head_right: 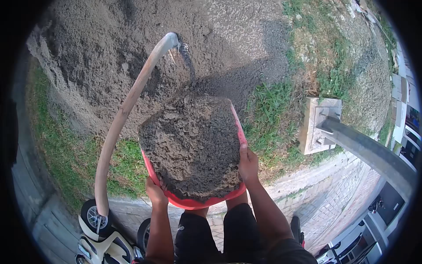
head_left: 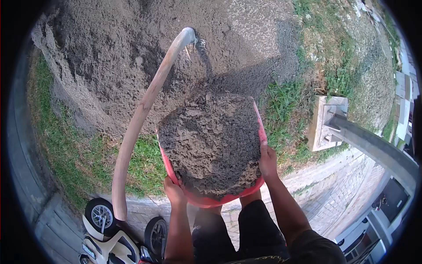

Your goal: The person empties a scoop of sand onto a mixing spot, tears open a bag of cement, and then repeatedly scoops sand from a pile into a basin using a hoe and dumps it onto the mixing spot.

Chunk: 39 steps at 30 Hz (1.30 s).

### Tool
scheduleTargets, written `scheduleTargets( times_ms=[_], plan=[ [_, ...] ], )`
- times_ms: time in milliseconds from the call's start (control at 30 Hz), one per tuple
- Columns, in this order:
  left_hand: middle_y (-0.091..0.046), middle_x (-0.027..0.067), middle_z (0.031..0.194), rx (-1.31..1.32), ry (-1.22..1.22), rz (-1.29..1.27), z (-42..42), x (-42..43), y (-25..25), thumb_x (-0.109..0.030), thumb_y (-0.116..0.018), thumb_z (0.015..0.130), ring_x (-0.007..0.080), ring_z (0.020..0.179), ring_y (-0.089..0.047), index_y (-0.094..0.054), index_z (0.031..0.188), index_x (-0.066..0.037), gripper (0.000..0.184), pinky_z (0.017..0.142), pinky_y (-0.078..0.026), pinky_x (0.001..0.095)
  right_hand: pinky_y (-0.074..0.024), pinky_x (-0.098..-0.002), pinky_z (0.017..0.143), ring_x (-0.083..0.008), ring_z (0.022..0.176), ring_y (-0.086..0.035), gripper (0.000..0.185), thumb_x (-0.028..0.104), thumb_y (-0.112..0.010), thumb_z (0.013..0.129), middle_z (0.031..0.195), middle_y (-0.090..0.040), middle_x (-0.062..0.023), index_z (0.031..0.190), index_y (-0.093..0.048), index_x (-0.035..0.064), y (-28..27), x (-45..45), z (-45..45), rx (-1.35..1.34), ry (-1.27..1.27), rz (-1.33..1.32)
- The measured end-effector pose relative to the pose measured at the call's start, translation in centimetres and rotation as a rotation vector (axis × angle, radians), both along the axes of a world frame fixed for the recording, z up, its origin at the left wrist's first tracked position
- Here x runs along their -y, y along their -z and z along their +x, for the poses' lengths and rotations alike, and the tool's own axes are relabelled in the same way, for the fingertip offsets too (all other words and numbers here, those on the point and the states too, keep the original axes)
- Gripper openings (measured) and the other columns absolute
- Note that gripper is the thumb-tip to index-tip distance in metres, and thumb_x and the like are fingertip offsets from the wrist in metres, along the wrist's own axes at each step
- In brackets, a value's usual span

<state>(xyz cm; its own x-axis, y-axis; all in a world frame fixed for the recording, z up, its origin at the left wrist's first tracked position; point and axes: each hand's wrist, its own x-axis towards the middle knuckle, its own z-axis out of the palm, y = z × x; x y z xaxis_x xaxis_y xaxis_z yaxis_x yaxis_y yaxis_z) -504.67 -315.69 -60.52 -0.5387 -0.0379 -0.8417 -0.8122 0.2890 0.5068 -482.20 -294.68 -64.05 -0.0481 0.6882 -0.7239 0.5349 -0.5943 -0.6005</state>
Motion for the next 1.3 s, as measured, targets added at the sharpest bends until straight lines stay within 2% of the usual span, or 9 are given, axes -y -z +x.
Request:
scheduleTargets(
  times_ms=[67, 167, 367, 433, 667, 1033, 1067, 1167, 1300],
  plan=[
    [-0.047, 0.0022, 0.062, 0.013, -0.025, 0.083, 1.2, 2.2, -3.0, -0.03, -0.036, 0.09, 0.0133, 0.051, -0.042, -0.05, 0.075, -0.01, 0.029, 0.047, -0.032, 0.0275, -0.0373, -0.0285, 0.059, -0.0091, 0.064, -0.04, 0.055, 0.046, -0.04, 0.1, 0.064, -0.045, 0.0009, 0.073, -0.053, 0.0002, -4.0, 0.6, 1.5, 0.005, 0.01, 0.108],
    [-0.05, 0.0041, 0.072, -0.283, 0.418, -0.095, 1.7, 3.9, -7.3, -0.029, -0.038, 0.091, 0.0161, 0.061, -0.049, -0.053, 0.081, -0.007, 0.029, 0.051, -0.038, 0.0299, -0.0343, -0.0304, 0.057, -0.0103, 0.063, -0.036, 0.055, 0.046, -0.04, 0.1, 0.062, -0.038, 0.001, 0.069, -0.047, 0.0007, -11.7, 1.2, 3.3, 0.017, 0.027, 0.193],
    [-0.056, 0.0059, 0.083, -0.003, 0.185, 0.183, 3.8, 0.6, -23.1, -0.032, -0.04, 0.095, 0.0177, 0.07, -0.055, -0.056, 0.091, -0.006, 0.03, 0.056, -0.045, 0.0313, -0.0386, -0.0292, 0.063, -0.01, 0.067, -0.041, 0.055, 0.045, -0.039, 0.1, 0.066, -0.047, 0.0, 0.075, -0.055, -0.0011, -28.6, 4.0, 8.4, -0.002, 0.148, 0.261],
    [-0.041, -0.0018, 0.058, -0.081, 0.246, 0.164, 5.4, -1.8, -29.2, -0.042, -0.034, 0.095, 0.0105, 0.048, -0.037, -0.046, 0.08, -0.012, 0.036, 0.045, -0.03, 0.0263, -0.0412, -0.0285, 0.068, -0.0098, 0.072, -0.046, 0.056, 0.045, -0.038, 0.101, 0.072, -0.054, -0.0017, 0.082, -0.06, -0.0034, -33.5, 5.5, 10.8, -0.05, 0.2, 0.325],
    [-0.041, -0.0024, 0.056, -0.055, 0.686, 0.465, 12.6, -5.4, -39.6, -0.042, -0.032, 0.095, 0.0107, 0.046, -0.036, -0.046, 0.077, -0.013, 0.037, 0.043, -0.029, 0.0261, -0.0429, -0.0336, 0.065, -0.0134, 0.067, -0.049, 0.065, 0.05, -0.036, 0.099, 0.063, -0.052, -0.0071, 0.075, -0.057, -0.0064, -45.1, 10.9, 21.9, 0.043, 0.475, 0.489],
    [-0.039, -0.0027, 0.054, -0.479, 1.468, 0.548, 34.2, -10.6, -34.0, -0.046, -0.031, 0.096, 0.0114, 0.044, -0.035, -0.045, 0.077, -0.013, 0.04, 0.041, -0.028, 0.027, -0.0453, -0.0433, 0.072, -0.0342, 0.07, -0.06, 0.074, 0.06, -0.033, 0.095, 0.067, -0.057, -0.0246, 0.077, -0.058, -0.0073, -48.3, 22.1, 44.1, 0.263, 0.912, 0.556],
    [-0.039, -0.0027, 0.054, -0.517, 1.505, 0.594, 37.7, -10.8, -34.9, -0.045, -0.031, 0.095, 0.0114, 0.043, -0.035, -0.045, 0.077, -0.013, 0.04, 0.041, -0.028, 0.027, -0.0452, -0.0455, 0.074, -0.0421, 0.077, -0.061, 0.073, 0.059, -0.032, 0.095, 0.072, -0.059, -0.0281, 0.079, -0.06, -0.0064, -48.4, 23.0, 46.9, 0.282, 0.932, 0.54],
    [-0.039, -0.0028, 0.054, -0.39, 1.56, 0.58, 49.3, -9.7, -38.0, -0.044, -0.031, 0.095, 0.0114, 0.043, -0.035, -0.045, 0.076, -0.013, 0.038, 0.04, -0.027, 0.0268, -0.046, -0.042, 0.083, -0.0397, 0.089, -0.063, 0.07, 0.058, -0.034, 0.096, 0.088, -0.065, -0.0271, 0.098, -0.064, -0.0051, -49.0, 26.0, 55.5, 0.365, 0.924, 0.468],
    [-0.039, -0.0033, 0.053, -0.329, 1.699, 0.543, 61.4, -10.6, -40.6, -0.043, -0.032, 0.094, 0.0112, 0.043, -0.035, -0.045, 0.076, -0.013, 0.037, 0.039, -0.027, 0.0264, -0.046, -0.0443, 0.082, -0.0451, 0.092, -0.061, 0.068, 0.056, -0.034, 0.096, 0.087, -0.064, -0.0289, 0.096, -0.064, -0.0049, -50.4, 28.4, 65.8, 0.441, 1.023, 0.407]
  ],
)
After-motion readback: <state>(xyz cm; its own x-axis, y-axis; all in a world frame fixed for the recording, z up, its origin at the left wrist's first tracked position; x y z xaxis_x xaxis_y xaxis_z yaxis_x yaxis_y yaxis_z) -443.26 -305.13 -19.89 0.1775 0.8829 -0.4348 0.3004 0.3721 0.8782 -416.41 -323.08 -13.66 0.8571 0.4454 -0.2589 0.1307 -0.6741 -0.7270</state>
